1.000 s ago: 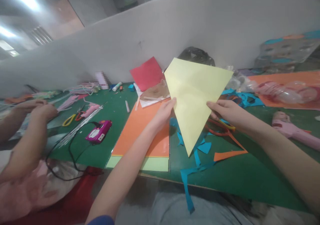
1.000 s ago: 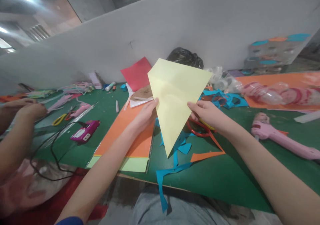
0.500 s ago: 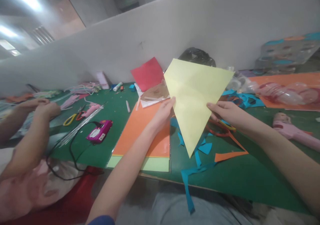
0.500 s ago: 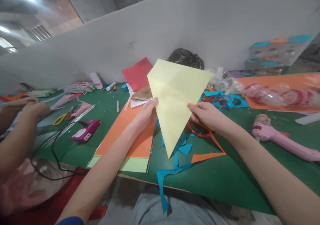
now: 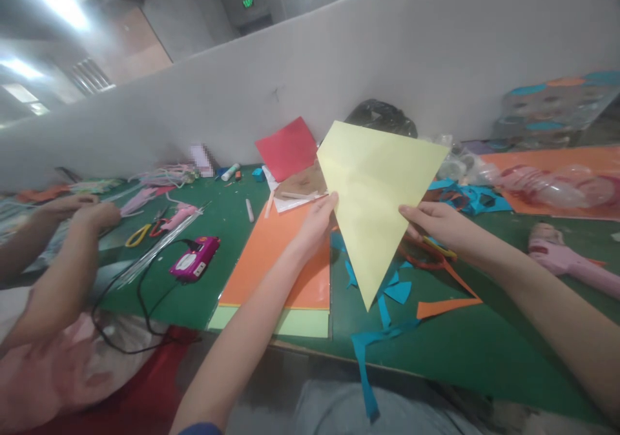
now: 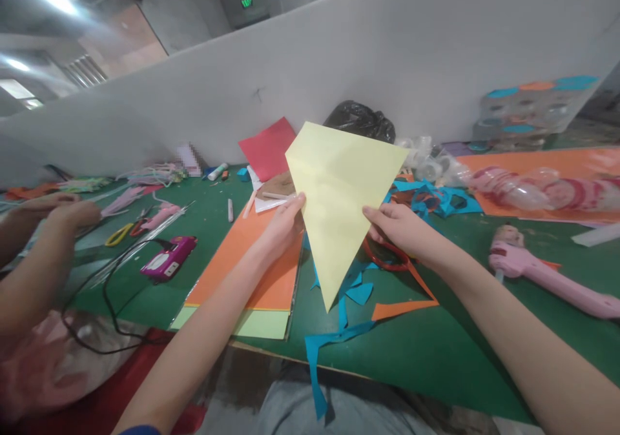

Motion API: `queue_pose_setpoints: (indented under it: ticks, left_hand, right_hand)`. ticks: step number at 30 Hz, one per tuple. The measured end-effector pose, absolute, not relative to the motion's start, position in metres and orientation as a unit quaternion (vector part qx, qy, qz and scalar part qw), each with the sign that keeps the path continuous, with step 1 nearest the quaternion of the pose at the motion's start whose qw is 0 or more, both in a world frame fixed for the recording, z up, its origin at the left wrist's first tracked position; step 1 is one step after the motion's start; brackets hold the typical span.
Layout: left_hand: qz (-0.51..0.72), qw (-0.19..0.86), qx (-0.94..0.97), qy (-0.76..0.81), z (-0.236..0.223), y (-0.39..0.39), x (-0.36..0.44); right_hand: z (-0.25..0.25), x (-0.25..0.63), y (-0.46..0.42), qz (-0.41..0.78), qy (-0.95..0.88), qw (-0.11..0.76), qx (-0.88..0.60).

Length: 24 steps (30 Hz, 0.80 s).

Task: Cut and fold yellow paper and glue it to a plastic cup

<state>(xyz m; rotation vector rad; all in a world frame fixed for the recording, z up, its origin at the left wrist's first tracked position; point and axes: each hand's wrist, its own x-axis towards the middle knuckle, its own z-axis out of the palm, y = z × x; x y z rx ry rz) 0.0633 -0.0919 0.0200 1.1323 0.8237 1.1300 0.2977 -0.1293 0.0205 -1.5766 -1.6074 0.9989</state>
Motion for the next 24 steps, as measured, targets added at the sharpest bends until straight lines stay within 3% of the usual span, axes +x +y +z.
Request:
queue_pose_setpoints:
  ticks: [24]
  left_hand:
    - [0.551,0.583,0.439,0.404,0.024,-0.092,0.066]
  right_hand:
    - [0.014,0.299,-0.128,0.397,-0.634,0.317,-0.583]
